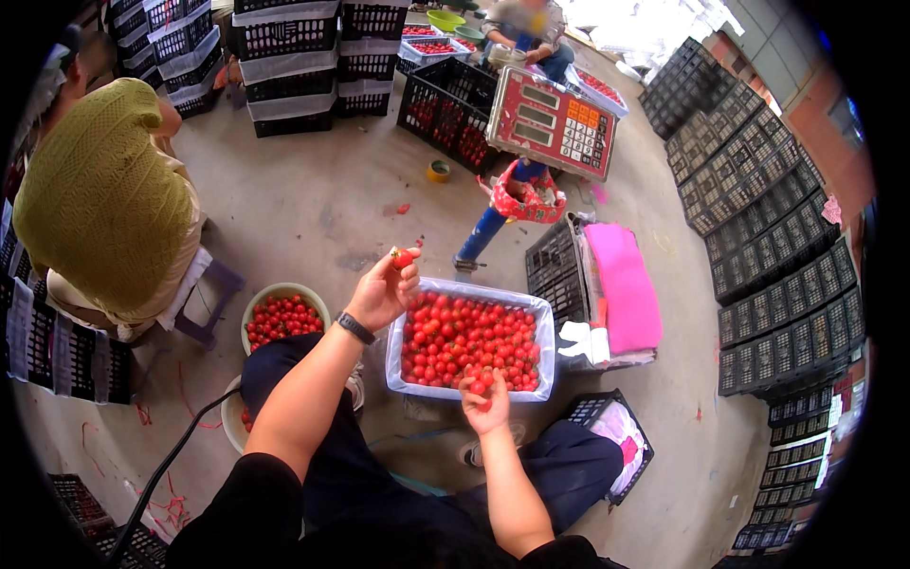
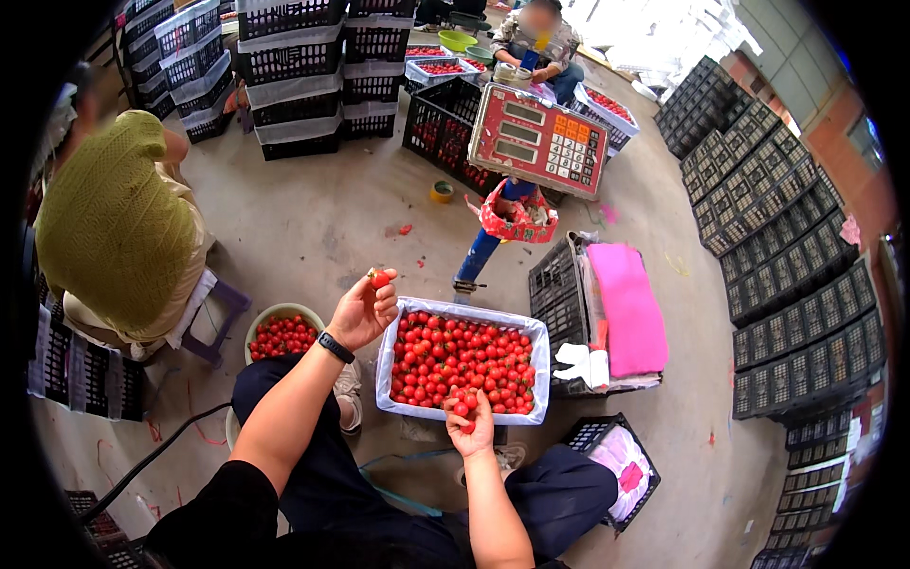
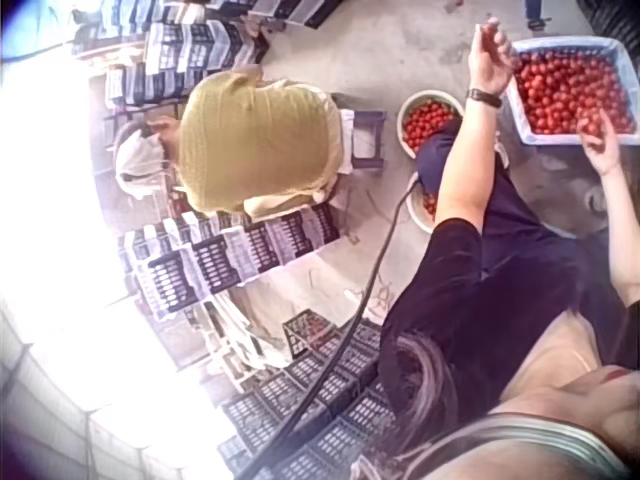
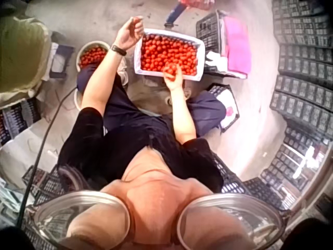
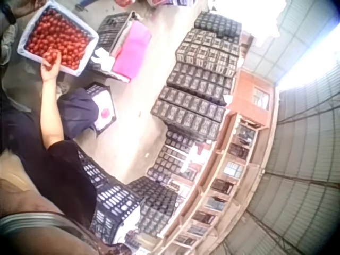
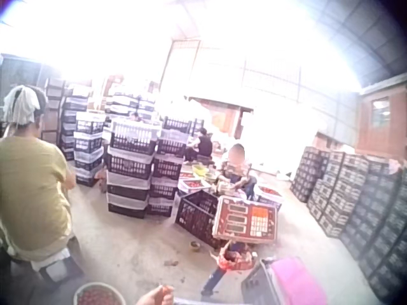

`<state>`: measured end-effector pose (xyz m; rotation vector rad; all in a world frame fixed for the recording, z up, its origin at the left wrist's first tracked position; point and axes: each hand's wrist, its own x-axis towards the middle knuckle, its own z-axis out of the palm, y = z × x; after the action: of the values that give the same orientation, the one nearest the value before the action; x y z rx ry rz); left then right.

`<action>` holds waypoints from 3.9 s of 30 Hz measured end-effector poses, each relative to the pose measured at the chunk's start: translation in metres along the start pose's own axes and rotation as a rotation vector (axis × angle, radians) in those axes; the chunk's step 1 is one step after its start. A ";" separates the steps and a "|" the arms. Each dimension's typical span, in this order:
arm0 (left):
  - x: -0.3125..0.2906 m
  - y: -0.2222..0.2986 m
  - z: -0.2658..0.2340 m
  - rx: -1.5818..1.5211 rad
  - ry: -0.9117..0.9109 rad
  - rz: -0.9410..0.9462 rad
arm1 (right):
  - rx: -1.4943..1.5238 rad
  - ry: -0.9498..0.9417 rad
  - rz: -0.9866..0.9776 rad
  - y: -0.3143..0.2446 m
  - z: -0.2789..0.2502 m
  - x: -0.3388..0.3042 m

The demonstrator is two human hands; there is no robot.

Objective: The person sorts tomatoes from large containers into smaller crates lined with paper, then covers the top with a pink foam sheet and secures the liner.

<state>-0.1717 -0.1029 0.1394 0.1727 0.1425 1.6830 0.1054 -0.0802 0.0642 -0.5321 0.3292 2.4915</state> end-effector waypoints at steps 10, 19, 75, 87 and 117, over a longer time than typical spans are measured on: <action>-0.019 -0.008 -0.140 0.331 0.998 -0.123 | 0.019 0.020 0.019 0.002 0.005 0.008; 0.150 0.122 -0.114 0.296 0.193 0.156 | -0.038 0.024 0.045 -0.003 0.015 0.000; -0.040 0.162 -0.089 -0.014 0.836 0.159 | -1.595 0.241 -0.820 0.011 0.028 -0.010; 0.003 0.076 0.019 1.019 0.338 0.280 | -1.883 0.325 -0.925 -0.001 0.000 0.003; 0.028 0.006 0.030 2.477 -0.072 -0.100 | -2.552 0.780 -0.998 -0.058 -0.004 0.088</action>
<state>-0.1750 -0.0756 0.1714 1.8924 2.0084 0.4396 0.0730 0.0077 0.0155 -1.6452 -2.2899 0.2657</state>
